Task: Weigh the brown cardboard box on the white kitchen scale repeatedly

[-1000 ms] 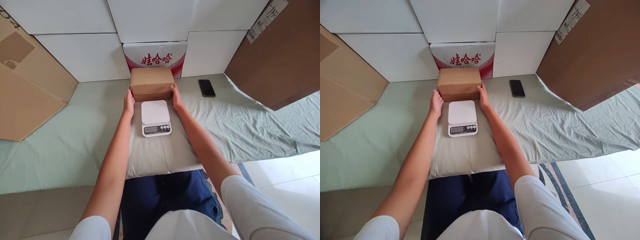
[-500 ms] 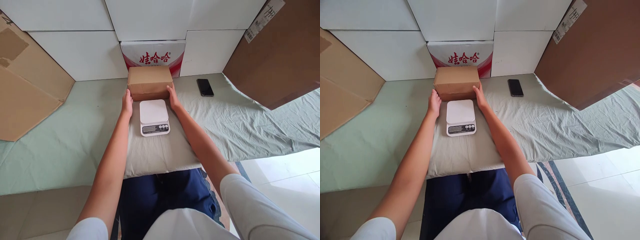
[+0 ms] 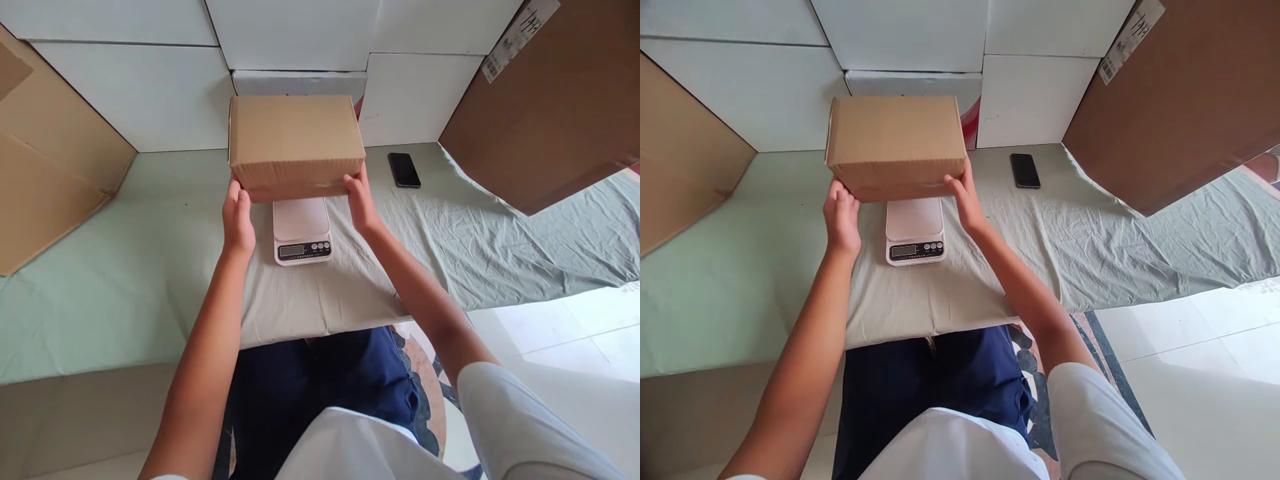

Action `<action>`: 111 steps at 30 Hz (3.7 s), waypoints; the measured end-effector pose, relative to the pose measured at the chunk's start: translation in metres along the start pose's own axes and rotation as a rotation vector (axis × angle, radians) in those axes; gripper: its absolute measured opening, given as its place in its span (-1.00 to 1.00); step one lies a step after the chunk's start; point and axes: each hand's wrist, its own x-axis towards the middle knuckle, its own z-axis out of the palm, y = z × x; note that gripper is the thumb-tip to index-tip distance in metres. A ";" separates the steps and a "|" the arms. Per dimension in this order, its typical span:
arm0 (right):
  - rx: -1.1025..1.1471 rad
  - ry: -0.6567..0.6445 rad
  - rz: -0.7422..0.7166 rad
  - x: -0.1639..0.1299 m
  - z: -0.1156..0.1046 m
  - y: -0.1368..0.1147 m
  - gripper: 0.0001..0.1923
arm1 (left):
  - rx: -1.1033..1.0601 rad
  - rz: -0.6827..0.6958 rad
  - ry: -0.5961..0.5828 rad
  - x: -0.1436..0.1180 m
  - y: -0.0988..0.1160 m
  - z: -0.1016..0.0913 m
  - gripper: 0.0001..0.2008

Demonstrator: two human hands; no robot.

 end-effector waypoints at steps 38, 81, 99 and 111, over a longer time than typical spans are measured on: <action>0.065 0.039 0.141 -0.083 0.015 -0.013 -0.17 | 0.184 -0.044 0.076 -0.079 0.002 -0.007 -0.22; 0.162 0.164 0.159 -0.072 -0.014 0.012 -0.16 | 0.029 -0.072 0.223 -0.067 -0.029 -0.030 -0.06; 0.100 0.064 0.132 -0.070 -0.013 0.016 -0.22 | -0.012 -0.114 0.198 -0.066 -0.021 -0.025 0.00; 0.137 0.098 0.130 -0.071 -0.007 0.010 -0.29 | 0.024 -0.113 0.199 -0.067 -0.018 -0.020 0.05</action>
